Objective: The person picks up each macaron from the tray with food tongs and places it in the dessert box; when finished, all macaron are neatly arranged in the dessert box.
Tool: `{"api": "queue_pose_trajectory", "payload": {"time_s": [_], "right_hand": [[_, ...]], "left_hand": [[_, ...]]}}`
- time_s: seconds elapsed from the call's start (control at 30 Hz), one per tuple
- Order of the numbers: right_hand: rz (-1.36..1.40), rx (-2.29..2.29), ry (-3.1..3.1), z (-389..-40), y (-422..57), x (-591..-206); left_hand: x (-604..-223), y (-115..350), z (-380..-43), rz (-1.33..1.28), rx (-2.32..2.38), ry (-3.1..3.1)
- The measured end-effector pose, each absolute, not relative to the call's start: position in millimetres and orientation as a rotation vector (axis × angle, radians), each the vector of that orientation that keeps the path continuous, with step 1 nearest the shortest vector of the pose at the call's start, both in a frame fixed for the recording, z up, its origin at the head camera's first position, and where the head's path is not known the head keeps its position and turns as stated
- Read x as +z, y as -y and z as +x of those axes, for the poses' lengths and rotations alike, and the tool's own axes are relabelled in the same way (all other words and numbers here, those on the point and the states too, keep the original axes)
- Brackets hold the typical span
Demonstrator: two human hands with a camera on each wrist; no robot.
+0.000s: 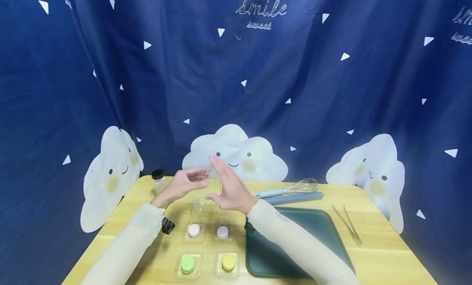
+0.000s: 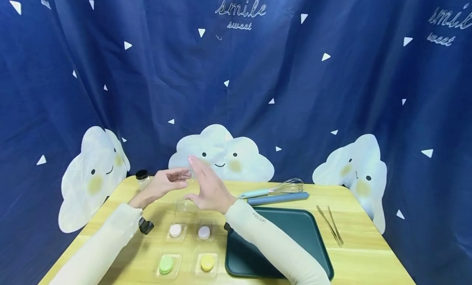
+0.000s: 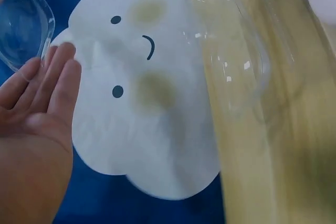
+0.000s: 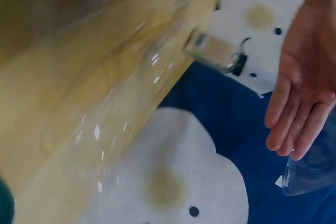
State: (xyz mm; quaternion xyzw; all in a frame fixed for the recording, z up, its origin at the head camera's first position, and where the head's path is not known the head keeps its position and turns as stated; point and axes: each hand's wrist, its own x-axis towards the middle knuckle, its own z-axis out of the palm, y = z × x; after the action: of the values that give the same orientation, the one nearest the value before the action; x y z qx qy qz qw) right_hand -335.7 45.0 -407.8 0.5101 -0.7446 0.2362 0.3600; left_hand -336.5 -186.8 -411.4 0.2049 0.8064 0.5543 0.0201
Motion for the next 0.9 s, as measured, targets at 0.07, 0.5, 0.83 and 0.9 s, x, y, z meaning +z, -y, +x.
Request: {"api": "queue_pose_trajectory", "payload": {"time_s": [0.07, 0.5, 0.83, 0.9], "right_hand": [[1.265, 0.790, 2.059, -334, -46, -407], [1.080, 1.491, 2.457, -333, -57, -433], [1.098, 1.525, 2.524, -317, -49, -451], [1.061, 1.533, 2.542, -314, -47, -455]], "left_hand": [[-411, 186, -334, 0.654, 1.645, -2.581], [-419, 185, -307, 0.685, 1.469, -2.749], [-433, 187, -297, 0.703, 1.465, -2.707], [-435, 189, -295, 0.680, 1.449, -2.703]]}}
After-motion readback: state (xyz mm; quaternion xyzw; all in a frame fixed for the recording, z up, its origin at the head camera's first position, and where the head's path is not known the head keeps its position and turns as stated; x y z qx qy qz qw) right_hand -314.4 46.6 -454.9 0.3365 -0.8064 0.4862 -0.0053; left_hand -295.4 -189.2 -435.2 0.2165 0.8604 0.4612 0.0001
